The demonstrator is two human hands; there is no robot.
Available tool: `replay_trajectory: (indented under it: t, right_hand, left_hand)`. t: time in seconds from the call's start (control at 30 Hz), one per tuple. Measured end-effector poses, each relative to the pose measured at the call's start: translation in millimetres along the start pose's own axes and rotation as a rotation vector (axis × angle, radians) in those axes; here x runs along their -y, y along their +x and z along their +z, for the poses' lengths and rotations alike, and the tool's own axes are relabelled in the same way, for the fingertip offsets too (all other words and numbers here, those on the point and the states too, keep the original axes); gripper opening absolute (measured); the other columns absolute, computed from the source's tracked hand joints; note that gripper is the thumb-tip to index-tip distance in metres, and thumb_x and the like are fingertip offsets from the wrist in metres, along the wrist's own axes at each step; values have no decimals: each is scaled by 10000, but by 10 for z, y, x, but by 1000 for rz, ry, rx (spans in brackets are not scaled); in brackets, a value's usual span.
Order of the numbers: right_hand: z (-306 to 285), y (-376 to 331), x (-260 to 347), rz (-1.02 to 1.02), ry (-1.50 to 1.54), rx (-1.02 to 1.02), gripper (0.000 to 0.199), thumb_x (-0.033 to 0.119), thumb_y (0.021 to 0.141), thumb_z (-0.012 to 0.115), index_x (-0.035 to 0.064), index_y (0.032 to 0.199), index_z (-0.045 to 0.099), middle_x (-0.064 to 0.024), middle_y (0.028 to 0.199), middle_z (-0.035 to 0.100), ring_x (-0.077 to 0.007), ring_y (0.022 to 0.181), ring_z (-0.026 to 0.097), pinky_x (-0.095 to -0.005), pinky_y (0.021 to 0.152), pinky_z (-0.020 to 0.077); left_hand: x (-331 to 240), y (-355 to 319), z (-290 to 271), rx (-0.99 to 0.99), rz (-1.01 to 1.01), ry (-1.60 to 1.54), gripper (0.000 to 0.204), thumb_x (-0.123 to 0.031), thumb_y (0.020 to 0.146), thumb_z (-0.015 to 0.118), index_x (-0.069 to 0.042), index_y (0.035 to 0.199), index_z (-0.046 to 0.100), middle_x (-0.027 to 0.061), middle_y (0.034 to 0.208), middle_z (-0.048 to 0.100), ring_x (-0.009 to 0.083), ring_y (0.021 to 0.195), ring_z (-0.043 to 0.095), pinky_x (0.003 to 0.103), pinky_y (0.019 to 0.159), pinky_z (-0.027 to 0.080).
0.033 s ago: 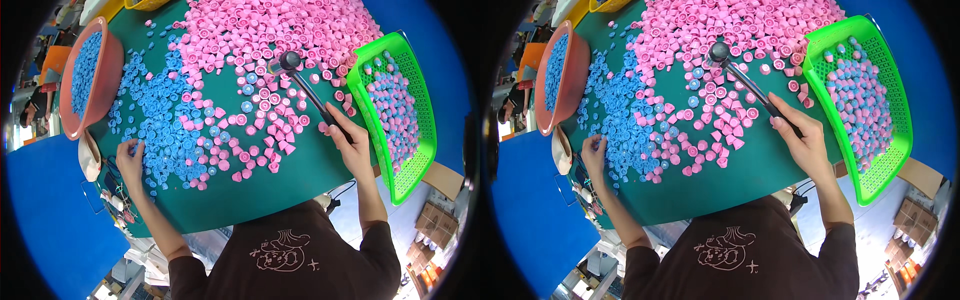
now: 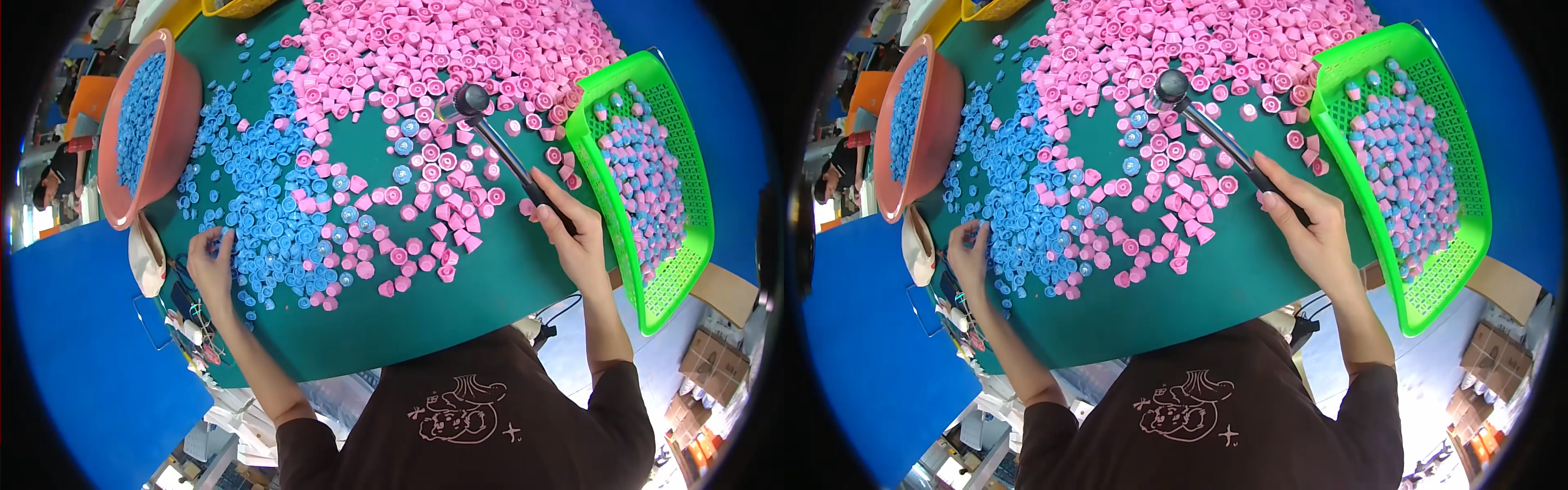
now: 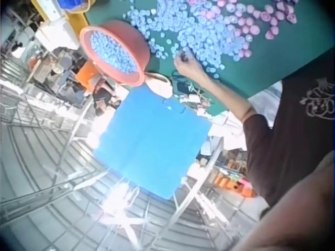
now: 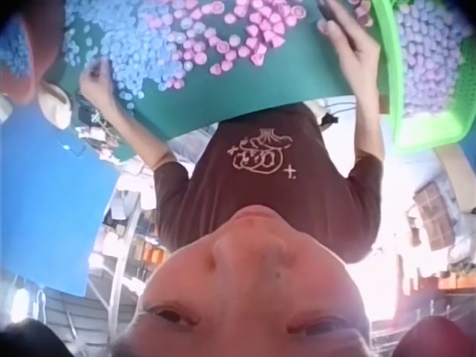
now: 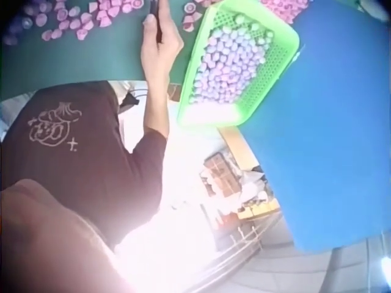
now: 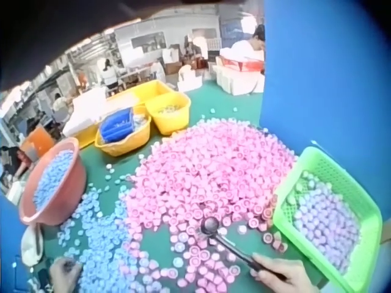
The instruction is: Assembling and sorting small colorful plastic toy components using a small hammer at a workbench.
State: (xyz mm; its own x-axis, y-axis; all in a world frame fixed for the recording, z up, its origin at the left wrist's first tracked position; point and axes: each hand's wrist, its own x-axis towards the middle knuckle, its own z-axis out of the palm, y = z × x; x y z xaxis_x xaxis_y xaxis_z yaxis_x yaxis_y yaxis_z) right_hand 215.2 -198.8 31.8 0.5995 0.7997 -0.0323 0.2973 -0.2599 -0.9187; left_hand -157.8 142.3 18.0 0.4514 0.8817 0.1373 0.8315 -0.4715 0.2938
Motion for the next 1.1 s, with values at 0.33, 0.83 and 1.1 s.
replay_trajectory:
  t: [0.33, 0.83, 1.1]
  right_hand:
    - [42, -100, -35, -36, 15, 25, 400, 106, 933, 608, 67, 1330, 574, -27, 831, 659, -45, 636, 501, -195, 553, 400]
    - [-41, -242, -3, -3, -87, 125, 388, 48, 901, 615, 27, 1288, 595, -113, 839, 653, -173, 691, 584, -278, 668, 464]
    - [-22, -225, 220, -268, -224, 75, 430, -38, 859, 600, 9, 1286, 590, -93, 759, 592, -182, 648, 539, -294, 604, 428]
  left_hand:
    - [-2295, -227, 433, 109, 439, -491, 274, -82, 717, 793, -69, 975, 704, 59, 895, 669, 203, 764, 608, 316, 670, 465]
    - [-2509, -102, 770, 145, 576, -329, 281, -126, 663, 814, -60, 912, 701, 37, 838, 600, 238, 799, 549, 374, 688, 437]
    - [-2189, -138, 345, 0, 457, -436, 296, -42, 678, 798, -59, 960, 708, 51, 842, 652, 184, 761, 582, 292, 663, 444]
